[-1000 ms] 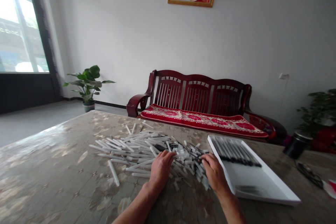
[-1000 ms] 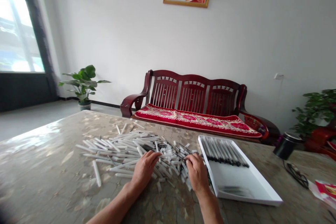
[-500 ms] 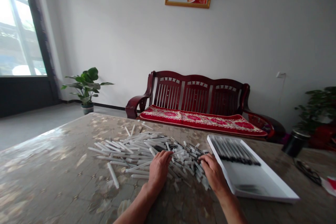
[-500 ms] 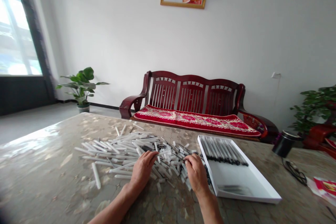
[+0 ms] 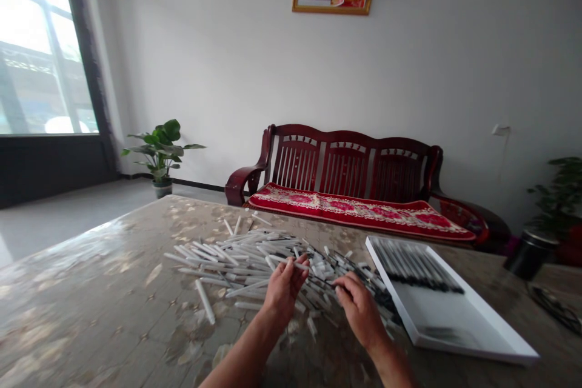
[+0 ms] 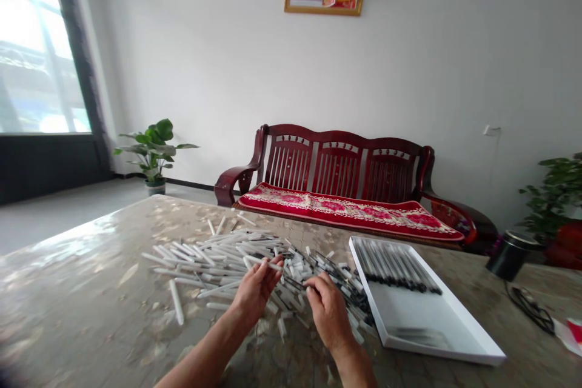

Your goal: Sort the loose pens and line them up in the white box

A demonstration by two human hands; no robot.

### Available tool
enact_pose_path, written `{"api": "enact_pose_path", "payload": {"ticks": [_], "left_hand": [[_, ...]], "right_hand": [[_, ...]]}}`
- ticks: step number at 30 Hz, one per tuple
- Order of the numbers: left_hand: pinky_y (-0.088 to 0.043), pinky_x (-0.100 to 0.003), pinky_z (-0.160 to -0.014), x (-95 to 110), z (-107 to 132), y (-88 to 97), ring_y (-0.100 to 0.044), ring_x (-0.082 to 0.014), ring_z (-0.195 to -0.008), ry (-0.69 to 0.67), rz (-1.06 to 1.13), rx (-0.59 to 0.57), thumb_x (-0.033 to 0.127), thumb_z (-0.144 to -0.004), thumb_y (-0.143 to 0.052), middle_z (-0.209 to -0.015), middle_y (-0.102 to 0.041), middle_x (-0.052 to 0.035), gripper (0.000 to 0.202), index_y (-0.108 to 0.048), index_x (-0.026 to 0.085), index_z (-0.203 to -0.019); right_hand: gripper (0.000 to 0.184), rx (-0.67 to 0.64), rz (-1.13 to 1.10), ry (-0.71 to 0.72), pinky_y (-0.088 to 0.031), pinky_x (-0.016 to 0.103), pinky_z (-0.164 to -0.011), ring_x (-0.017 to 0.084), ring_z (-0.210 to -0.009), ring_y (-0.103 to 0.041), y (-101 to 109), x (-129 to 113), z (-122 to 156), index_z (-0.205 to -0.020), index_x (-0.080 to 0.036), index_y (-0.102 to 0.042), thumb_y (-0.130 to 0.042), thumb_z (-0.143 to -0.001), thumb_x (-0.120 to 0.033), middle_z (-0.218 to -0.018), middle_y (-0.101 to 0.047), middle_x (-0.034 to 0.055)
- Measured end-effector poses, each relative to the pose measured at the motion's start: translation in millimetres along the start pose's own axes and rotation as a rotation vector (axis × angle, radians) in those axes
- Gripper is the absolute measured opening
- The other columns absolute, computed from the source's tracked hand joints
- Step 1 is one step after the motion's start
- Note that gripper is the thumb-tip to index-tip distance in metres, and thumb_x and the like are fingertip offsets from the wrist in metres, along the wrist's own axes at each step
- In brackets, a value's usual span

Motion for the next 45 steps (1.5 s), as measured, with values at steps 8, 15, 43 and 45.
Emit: {"api": "enact_pose_path", "payload": {"ticks": [8, 15, 43, 45], "left_hand": [[-0.061, -0.024, -0.068, -3.4, 1.9, -1.4, -0.075, -0.0162, -0.079, 0.013, -0.015, -0.009, 0.011, -0.091, -0.057, -0.100, -0.076, -0.0127, 0.010, -0.057, 0.014, -0.082], [-0.060, -0.025, -0.073, -8.5, 0.1, -0.1, -0.074, -0.0176, -0.086, -0.013, -0.098, -0.065, 0.020, -0.086, -0.067, -0.099, -0.076, -0.0110, 0.012, -0.056, 0.017, -0.084], [-0.056, -0.018, -0.054, -32.7, 15.2, -3.1, -0.071, -0.0128, -0.061, 0.163, -0.142, -0.064, 0.013, -0.078, -0.074, -0.069, -0.070, -0.0024, 0.018, -0.058, 0.015, -0.085], [-0.056, -0.018, -0.052, -33.8, 14.9, -1.6, -0.070, -0.0121, -0.059, 0.175, -0.149, -0.048, 0.012, -0.080, -0.072, -0.069, -0.071, -0.0029, 0.016, -0.057, 0.015, -0.087]], "right_hand": [[0.020, 0.044, 0.028, -0.026, -0.048, 0.028, -0.077, 0.020, -0.084, -0.062, 1.4, 7.6, -0.4, -0.082, -0.022, -0.066, -0.046, -0.087, -0.024, -0.086, -0.064, 0.0044], [0.023, 0.069, 0.123, 0.042, -0.048, 0.031, -0.079, 0.020, -0.085, -0.061, 0.3, 3.7, 1.7, -0.087, -0.023, -0.066, -0.043, -0.091, -0.025, -0.087, -0.063, 0.0053], [0.017, -0.008, 0.449, -0.324, -0.044, 0.025, -0.065, 0.018, -0.068, -0.066, 59.3, 76.6, 1.0, -0.067, -0.025, -0.070, -0.056, -0.075, -0.020, -0.068, -0.073, 0.0003], [0.016, -0.059, 0.567, -0.324, -0.040, 0.024, -0.061, 0.018, -0.066, -0.065, 55.5, 80.1, 5.0, -0.064, -0.025, -0.069, -0.058, -0.074, -0.019, -0.066, -0.071, 0.0001]]}}
Point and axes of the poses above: each hand's wrist, its own z-axis away from the middle knuckle, its own y-axis out of the back of the hand, x = y × z, the point moved 4 cm from there along -z, towards the middle knuckle
